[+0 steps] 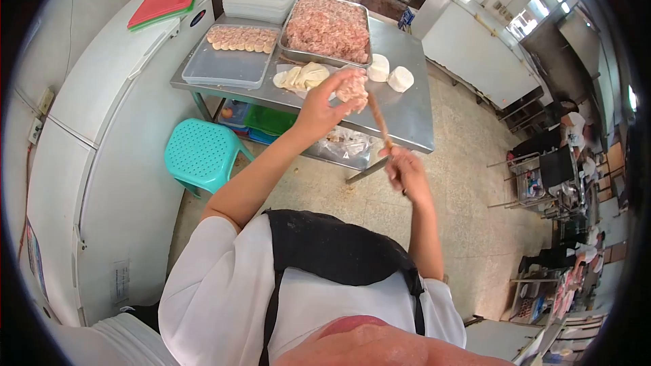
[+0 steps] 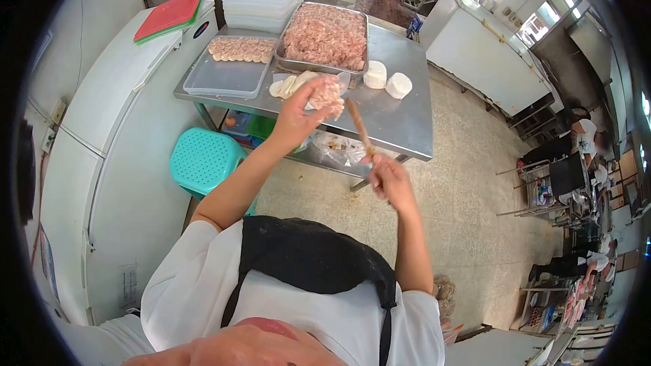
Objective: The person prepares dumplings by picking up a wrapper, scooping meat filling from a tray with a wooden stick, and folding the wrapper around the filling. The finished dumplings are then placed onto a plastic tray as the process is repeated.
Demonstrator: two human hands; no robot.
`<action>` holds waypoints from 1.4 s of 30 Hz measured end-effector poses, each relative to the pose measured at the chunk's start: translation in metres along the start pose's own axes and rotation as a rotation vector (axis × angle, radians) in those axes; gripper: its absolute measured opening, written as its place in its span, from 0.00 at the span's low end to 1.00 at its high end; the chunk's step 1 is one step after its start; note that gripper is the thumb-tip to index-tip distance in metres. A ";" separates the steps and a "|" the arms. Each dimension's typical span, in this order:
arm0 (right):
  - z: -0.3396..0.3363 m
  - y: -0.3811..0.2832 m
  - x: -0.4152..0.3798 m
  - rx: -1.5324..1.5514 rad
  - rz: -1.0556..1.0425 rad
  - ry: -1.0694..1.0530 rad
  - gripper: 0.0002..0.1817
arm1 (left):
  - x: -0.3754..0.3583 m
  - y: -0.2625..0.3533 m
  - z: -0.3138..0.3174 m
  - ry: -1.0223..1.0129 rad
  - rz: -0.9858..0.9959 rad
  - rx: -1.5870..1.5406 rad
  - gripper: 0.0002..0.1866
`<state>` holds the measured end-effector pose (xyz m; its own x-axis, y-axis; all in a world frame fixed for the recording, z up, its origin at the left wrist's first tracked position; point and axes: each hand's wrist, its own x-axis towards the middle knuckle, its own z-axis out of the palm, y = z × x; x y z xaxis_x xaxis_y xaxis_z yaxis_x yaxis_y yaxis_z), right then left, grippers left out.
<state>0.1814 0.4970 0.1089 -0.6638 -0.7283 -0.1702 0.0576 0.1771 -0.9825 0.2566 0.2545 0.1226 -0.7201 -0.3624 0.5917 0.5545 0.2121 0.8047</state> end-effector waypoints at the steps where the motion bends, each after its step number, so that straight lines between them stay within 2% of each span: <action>1: 0.000 0.006 -0.002 0.089 0.056 -0.045 0.18 | 0.005 -0.001 0.009 -0.022 0.100 0.241 0.22; 2: 0.000 0.007 -0.004 0.173 0.140 -0.059 0.18 | 0.009 -0.008 0.018 0.014 0.234 0.365 0.24; 3: -0.003 0.004 -0.005 0.169 0.140 -0.065 0.18 | 0.011 -0.015 0.025 0.021 0.234 0.368 0.24; 5: -0.011 0.003 -0.005 0.298 0.165 -0.104 0.18 | 0.014 -0.027 0.039 -0.045 0.229 0.501 0.25; 10: -0.036 0.007 0.009 0.286 0.162 -0.090 0.18 | 0.019 -0.044 0.049 0.016 0.145 0.524 0.25; 12: -0.040 0.009 0.018 0.289 0.152 -0.108 0.18 | 0.025 -0.049 0.044 -0.087 0.089 0.576 0.27; 16: -0.035 -0.001 0.049 0.252 0.138 -0.117 0.19 | 0.044 -0.055 0.025 -0.086 -0.030 0.459 0.33; 18: -0.028 -0.007 0.068 0.185 0.132 -0.099 0.18 | 0.055 -0.061 0.008 -0.072 -0.061 0.389 0.39; 21: -0.012 -0.019 0.102 0.127 0.092 -0.055 0.18 | 0.079 -0.076 -0.023 -0.077 -0.080 0.486 0.44; 22: -0.007 -0.026 0.113 0.095 0.101 -0.038 0.18 | 0.088 -0.077 -0.033 -0.103 -0.113 0.418 0.46; 23: 0.000 -0.032 0.125 0.102 0.103 -0.031 0.18 | 0.097 -0.082 -0.042 -0.113 -0.115 0.417 0.46; 25: 0.013 -0.041 0.149 -0.048 -0.006 -0.036 0.17 | 0.113 -0.088 -0.062 -0.084 0.015 0.479 0.48; 27: 0.023 -0.047 0.172 -0.044 -0.009 -0.040 0.17 | 0.131 -0.092 -0.086 -0.105 -0.055 0.384 0.45; 29: 0.035 -0.053 0.195 -0.120 -0.077 -0.030 0.17 | 0.150 -0.100 -0.113 -0.296 -0.138 0.277 0.38; 30: 0.041 -0.054 0.206 -0.116 -0.080 -0.032 0.17 | 0.159 -0.102 -0.125 -0.365 -0.176 0.276 0.27; 31: 0.047 -0.055 0.216 -0.143 -0.086 -0.001 0.17 | 0.167 -0.103 -0.136 -0.364 -0.176 0.279 0.27; 33: 0.054 -0.054 0.234 -0.168 -0.086 0.029 0.18 | 0.180 -0.105 -0.153 -0.466 -0.279 0.282 0.20; 36: 0.055 -0.049 0.261 -0.336 -0.085 0.062 0.18 | 0.197 -0.122 -0.168 -0.529 -0.210 0.310 0.17; 38: 0.054 -0.049 0.274 -0.470 -0.197 0.061 0.18 | 0.209 -0.129 -0.175 -0.555 -0.205 0.339 0.17; 42: 0.037 -0.063 0.298 -0.548 -0.134 0.030 0.18 | 0.229 -0.154 -0.178 -0.602 -0.202 0.389 0.22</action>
<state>0.0072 0.2441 0.1168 -0.6602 -0.7502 -0.0369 -0.4188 0.4085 -0.8110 0.0805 -0.0226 0.1260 -0.9583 0.1074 0.2648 0.2798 0.5409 0.7932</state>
